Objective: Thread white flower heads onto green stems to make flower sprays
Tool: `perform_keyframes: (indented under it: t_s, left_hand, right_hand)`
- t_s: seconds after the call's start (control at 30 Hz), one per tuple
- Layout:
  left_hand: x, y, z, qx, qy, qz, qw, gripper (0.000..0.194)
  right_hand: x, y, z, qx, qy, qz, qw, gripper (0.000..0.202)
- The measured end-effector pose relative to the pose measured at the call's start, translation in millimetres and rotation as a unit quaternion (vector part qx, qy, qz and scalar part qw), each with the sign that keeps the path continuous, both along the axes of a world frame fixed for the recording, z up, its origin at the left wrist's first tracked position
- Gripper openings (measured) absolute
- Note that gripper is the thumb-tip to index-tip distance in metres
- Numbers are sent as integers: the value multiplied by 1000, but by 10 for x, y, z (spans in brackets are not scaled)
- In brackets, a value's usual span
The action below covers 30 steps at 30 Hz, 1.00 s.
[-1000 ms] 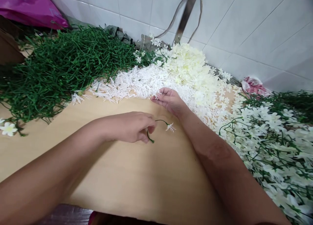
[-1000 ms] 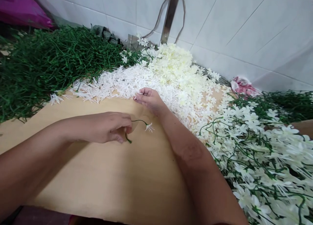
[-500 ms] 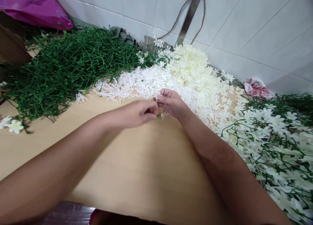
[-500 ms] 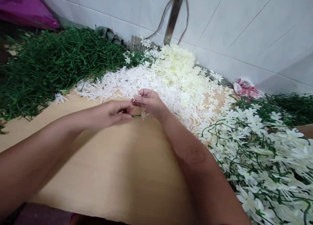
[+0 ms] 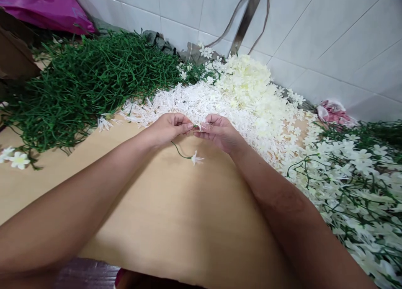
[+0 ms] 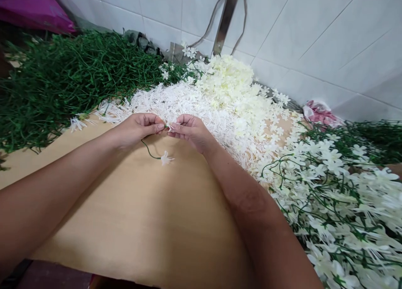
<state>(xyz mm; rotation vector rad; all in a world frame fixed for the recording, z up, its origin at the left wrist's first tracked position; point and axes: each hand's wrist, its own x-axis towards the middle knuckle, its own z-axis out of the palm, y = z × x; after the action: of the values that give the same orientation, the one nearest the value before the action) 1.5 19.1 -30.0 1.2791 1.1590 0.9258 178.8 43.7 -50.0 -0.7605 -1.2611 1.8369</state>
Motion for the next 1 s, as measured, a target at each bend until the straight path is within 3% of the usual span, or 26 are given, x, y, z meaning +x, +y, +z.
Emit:
perform_keyframes:
  t_s: [0.4, 0.73, 1.0]
  left_hand:
    - [-25, 11, -26, -19, -39, -8, 999, 17]
    - [-18, 6, -16, -30, -29, -1, 999, 18]
    - [26, -5, 28, -45, -24, -5, 999, 17]
  right_hand:
    - [-30, -32, 28, -3, -14, 0, 1000, 37]
    - [-32, -72, 43, 125, -121, -29, 984, 37]
    - [-23, -56, -46, 88, -80, 0, 993, 34]
